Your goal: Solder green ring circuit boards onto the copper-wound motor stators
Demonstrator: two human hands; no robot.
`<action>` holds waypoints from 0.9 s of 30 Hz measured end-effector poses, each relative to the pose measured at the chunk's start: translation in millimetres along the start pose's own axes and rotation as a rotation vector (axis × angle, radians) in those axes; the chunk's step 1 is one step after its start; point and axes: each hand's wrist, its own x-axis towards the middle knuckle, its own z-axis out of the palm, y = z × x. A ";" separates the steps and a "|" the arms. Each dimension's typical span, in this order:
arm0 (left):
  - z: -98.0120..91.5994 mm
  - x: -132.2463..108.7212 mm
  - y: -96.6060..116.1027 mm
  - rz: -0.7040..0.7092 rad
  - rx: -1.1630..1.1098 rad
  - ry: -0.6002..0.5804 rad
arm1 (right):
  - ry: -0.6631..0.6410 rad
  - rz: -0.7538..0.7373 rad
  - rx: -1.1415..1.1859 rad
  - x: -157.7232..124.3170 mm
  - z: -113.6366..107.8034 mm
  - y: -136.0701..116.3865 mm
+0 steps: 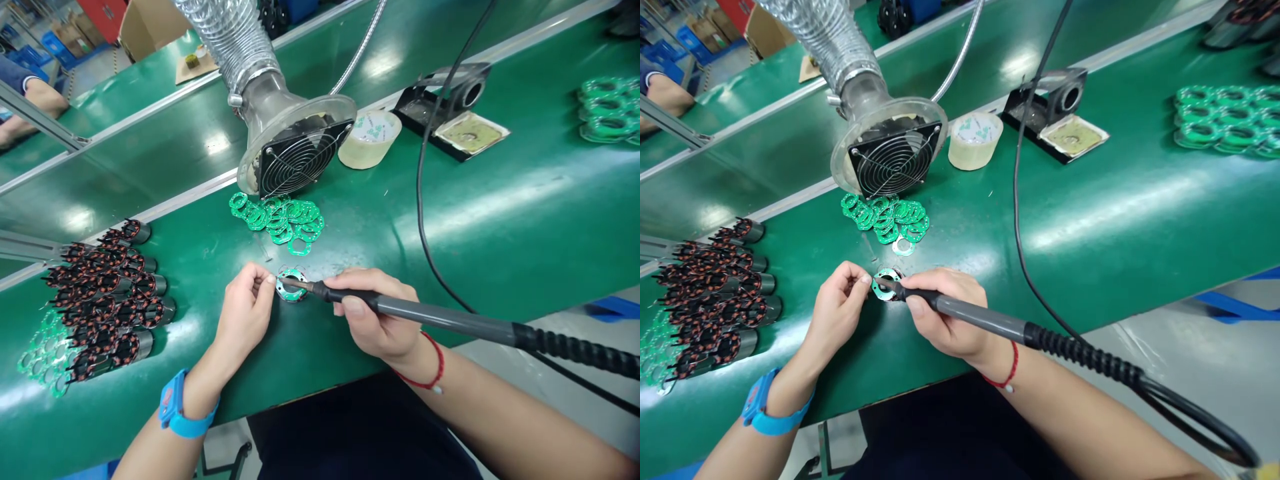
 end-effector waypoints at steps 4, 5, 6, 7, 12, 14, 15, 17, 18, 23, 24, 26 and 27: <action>1.0 -0.9 1.2 0.012 0.023 0.008 | -0.006 -0.022 0.004 3.8 0.4 -2.6; 1.2 -1.1 1.2 0.017 0.034 0.014 | -0.008 -0.026 0.001 4.3 0.3 -3.2; 1.3 -1.3 1.0 0.025 0.051 0.021 | -0.009 -0.033 -0.002 4.5 0.2 -3.6; 1.5 -1.4 0.7 0.035 0.072 0.029 | -0.009 -0.042 -0.008 4.7 0.0 -4.1; 3.6 -2.6 0.6 0.115 0.207 0.078 | 0.025 -0.033 -0.099 5.6 0.9 -3.9; 5.2 -2.8 1.3 0.144 0.246 0.099 | -0.020 0.006 -0.143 6.4 3.4 -1.4; 6.0 -2.7 1.7 0.155 0.259 0.108 | -0.065 0.022 -0.173 6.8 5.0 0.2; 7.0 -1.6 1.7 0.163 0.257 0.121 | -0.180 0.048 -0.249 7.0 8.2 3.6; 7.0 -0.7 1.2 0.154 0.237 0.114 | -0.238 0.062 -0.282 6.8 9.7 5.1; 1.3 2.0 -8.7 0.087 -0.062 -0.007 | -0.331 0.155 -0.297 4.0 12.7 7.3; 0.3 1.2 -11.3 0.117 -0.098 -0.046 | -0.321 0.161 -0.293 3.4 12.9 6.8; 0.3 -1.6 -15.7 0.214 -0.067 -0.149 | -0.311 0.156 -0.298 2.2 13.6 5.6; 1.7 -3.4 -17.2 0.261 -0.007 -0.188 | -0.307 0.153 -0.309 1.5 14.3 5.0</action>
